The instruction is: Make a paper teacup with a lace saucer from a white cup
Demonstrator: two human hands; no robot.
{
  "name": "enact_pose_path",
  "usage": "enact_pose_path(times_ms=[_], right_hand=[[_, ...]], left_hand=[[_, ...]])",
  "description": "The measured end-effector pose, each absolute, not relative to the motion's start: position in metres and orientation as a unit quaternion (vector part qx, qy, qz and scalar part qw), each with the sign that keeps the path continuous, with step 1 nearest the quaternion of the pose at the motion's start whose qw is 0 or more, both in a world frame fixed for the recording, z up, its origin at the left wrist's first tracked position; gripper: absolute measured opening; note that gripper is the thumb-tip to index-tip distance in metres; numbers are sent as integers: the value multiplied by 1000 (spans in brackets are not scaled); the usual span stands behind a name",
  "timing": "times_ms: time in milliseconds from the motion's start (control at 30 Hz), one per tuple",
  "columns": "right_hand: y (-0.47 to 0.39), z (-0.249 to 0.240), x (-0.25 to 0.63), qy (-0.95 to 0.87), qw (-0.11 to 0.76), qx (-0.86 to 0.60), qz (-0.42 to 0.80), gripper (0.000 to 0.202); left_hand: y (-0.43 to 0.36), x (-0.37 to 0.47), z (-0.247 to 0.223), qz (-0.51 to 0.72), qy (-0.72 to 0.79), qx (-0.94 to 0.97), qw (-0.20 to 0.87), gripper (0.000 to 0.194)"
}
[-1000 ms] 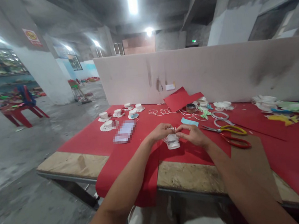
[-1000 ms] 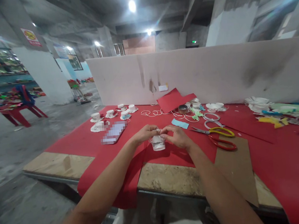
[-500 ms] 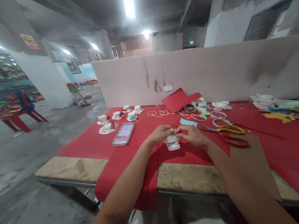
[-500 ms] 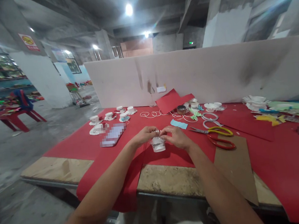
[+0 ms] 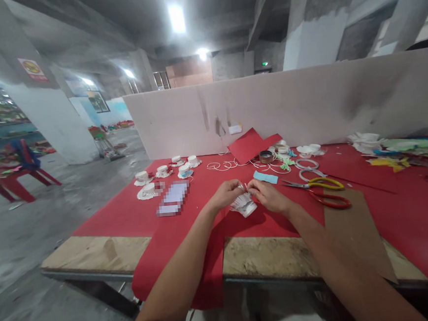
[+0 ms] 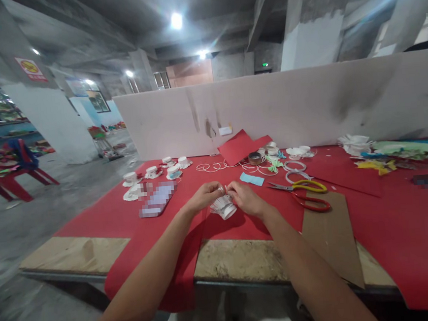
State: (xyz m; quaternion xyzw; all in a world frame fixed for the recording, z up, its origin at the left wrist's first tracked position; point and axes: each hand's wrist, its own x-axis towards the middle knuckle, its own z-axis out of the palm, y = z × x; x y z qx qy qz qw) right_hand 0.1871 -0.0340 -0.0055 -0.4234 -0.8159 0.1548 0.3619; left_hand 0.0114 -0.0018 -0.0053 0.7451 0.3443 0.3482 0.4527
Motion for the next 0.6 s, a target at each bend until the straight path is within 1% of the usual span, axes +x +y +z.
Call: enact_pose_path(times_ms=[167, 367, 600], right_hand=[[-35, -1, 192, -828, 363, -391, 173, 11], [-33, -2, 193, -835, 350, -406, 128, 12], [-29, -10, 188, -817, 338, -449, 128, 10]], left_hand=[[1, 11, -9, 342, 354, 753, 435, 30], [0, 12, -8, 340, 354, 767, 414, 27], [0, 13, -8, 352, 367, 794, 335, 26]])
